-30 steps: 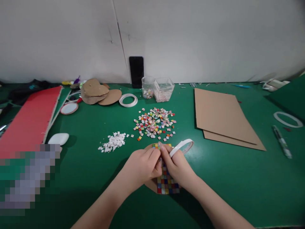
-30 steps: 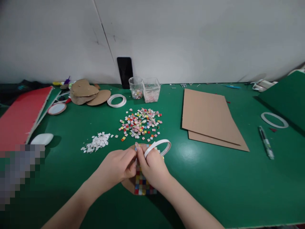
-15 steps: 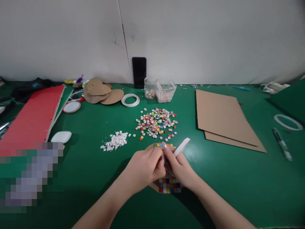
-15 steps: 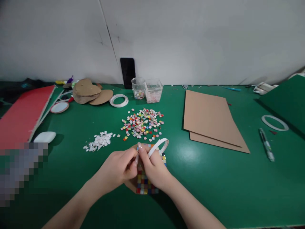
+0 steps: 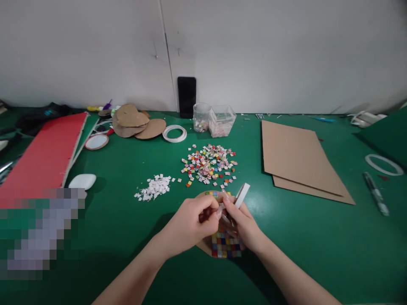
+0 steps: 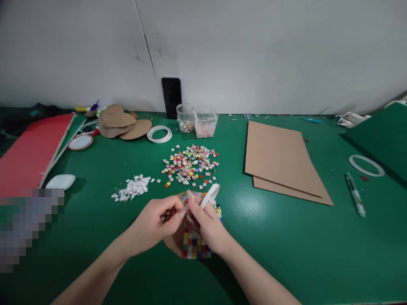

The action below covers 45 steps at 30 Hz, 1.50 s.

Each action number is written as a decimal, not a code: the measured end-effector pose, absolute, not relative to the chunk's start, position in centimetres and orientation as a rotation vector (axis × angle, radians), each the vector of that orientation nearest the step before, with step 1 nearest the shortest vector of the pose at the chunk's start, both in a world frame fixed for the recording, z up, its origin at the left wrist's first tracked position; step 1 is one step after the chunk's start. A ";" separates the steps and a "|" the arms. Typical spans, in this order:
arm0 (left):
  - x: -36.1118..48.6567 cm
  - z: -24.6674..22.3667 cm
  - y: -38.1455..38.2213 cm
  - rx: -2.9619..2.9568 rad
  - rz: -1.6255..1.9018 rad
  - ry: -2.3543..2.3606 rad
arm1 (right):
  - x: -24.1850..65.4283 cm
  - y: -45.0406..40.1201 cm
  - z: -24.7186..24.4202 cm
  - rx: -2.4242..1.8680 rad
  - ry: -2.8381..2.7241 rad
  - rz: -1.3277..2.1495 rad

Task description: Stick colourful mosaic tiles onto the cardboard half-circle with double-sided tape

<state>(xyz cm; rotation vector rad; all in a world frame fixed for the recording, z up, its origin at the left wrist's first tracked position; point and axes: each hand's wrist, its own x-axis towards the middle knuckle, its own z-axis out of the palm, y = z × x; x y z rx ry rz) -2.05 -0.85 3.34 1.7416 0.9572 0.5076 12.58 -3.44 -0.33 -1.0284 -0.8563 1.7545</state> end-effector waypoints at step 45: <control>-1.6 0.9 -0.6 2.745 0.777 1.029 | 12.4 -2.8 -0.3 -1.219 -1.351 1.371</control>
